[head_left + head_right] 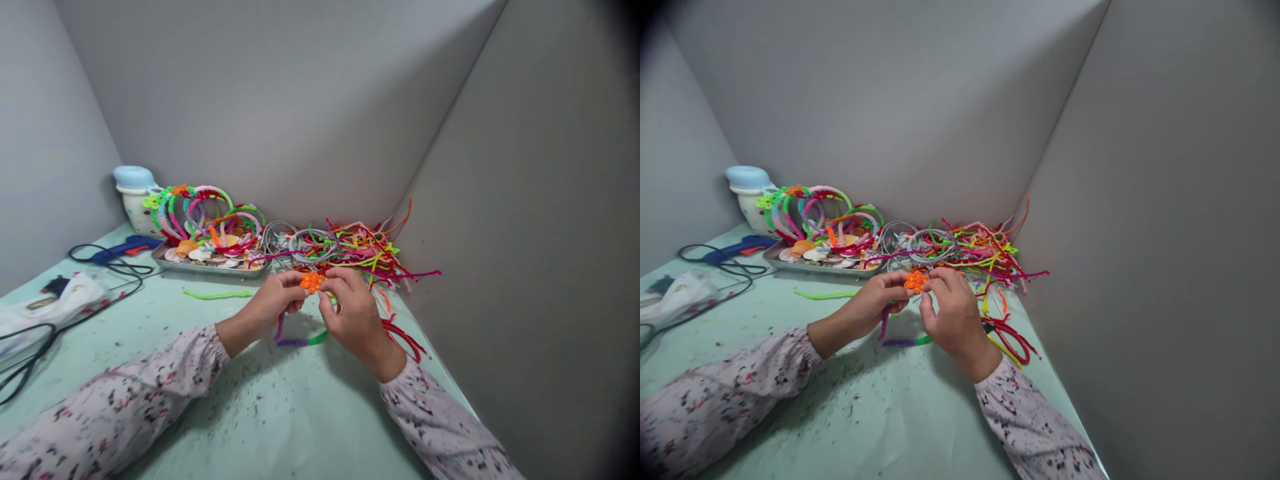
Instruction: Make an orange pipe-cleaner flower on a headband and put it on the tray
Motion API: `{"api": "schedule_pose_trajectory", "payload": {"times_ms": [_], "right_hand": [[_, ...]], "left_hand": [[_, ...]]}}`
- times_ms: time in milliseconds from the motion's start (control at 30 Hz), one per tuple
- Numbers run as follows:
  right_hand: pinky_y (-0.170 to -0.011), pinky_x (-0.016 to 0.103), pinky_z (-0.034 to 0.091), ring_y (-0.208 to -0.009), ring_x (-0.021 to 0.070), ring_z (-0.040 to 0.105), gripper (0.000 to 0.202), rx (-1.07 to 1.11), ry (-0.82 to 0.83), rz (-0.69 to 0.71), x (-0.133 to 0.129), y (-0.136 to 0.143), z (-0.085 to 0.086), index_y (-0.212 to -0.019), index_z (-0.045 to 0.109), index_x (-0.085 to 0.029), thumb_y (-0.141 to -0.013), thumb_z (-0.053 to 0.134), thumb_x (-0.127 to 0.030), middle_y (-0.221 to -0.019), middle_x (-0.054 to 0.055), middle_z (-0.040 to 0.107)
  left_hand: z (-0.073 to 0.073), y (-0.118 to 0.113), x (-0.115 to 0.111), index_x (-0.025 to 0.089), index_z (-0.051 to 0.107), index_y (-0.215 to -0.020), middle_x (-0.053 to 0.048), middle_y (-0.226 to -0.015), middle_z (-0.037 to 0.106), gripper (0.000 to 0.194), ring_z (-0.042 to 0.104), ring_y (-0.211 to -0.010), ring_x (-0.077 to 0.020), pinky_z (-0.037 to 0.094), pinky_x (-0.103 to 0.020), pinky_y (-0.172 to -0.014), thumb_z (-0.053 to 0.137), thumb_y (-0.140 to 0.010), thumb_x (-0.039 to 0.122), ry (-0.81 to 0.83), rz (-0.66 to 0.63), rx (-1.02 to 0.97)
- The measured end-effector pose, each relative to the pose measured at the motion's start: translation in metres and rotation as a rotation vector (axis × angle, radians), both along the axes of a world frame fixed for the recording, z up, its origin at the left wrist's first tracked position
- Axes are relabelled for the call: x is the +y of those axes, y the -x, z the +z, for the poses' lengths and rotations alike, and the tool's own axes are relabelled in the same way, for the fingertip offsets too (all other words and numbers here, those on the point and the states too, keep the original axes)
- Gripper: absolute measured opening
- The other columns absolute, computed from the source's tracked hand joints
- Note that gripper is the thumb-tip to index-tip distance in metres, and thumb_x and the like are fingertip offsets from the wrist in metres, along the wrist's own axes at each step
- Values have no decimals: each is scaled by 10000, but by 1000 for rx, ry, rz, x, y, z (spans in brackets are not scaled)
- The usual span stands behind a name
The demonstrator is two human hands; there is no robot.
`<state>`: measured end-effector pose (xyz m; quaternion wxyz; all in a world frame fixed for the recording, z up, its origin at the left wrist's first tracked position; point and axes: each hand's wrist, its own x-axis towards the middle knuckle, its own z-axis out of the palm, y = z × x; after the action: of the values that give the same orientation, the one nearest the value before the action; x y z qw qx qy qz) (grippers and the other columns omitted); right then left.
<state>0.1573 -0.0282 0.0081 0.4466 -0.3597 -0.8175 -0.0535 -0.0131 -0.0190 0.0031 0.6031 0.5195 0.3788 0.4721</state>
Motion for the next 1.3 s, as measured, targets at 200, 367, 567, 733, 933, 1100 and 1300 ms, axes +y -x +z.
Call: {"api": "schedule_pose_trajectory", "payload": {"times_ms": [200,367,567,733,933,1100,1300], "right_hand": [[-893,413,458,-1016,242,539,155,4,1,-13,1,-1,-2,-915,609,-193,-800,527,-130,-1032,106,574],[-898,412,455,-1026,244,535,151,-12,-2,-7,0,0,-3,-924,605,-193,-809,526,-134,-1044,108,568],[-908,399,453,-1025,233,531,153,-19,-5,7,1,1,-3,-932,599,-180,-809,525,-124,-1041,107,567],[-911,404,452,-1018,231,538,164,-9,9,22,1,1,-3,-929,604,-189,-807,520,-118,-1036,103,580],[-905,382,454,-999,221,553,144,113,39,-11,2,-1,0,-906,604,-188,-808,516,-129,-1001,97,588],[-814,350,479,-894,210,588,160,254,317,12,16,-8,-6,-963,611,-193,-819,550,-229,-951,76,629],[-653,281,491,-694,166,610,235,444,737,204,27,-10,-31,-945,637,-186,-847,529,-370,-772,31,646]], "left_hand": [[1,0,-2,144,596,-817,27,-612,501,143,395,-500,-67,276,-220,-488,603,-675,158,15,-5,-8],[2,-1,-3,140,591,-806,29,-603,487,129,394,-501,-64,276,-213,-485,600,-677,151,20,-3,-21],[5,-2,-5,136,592,-801,33,-611,485,134,390,-501,-58,275,-205,-480,607,-669,140,34,-7,-44],[3,-2,-4,139,593,-780,31,-615,493,120,396,-500,-58,282,-206,-481,614,-663,143,32,-9,-53],[3,-1,-3,142,594,-777,23,-604,507,117,405,-490,-64,274,-213,-476,615,-663,154,43,8,-43],[5,1,-2,145,580,-742,26,-590,497,104,403,-484,-65,260,-218,-469,620,-647,153,47,0,-57],[-6,7,8,150,603,-824,37,-600,503,168,398,-503,-71,283,-219,-487,605,-656,155,-65,53,27]]}}
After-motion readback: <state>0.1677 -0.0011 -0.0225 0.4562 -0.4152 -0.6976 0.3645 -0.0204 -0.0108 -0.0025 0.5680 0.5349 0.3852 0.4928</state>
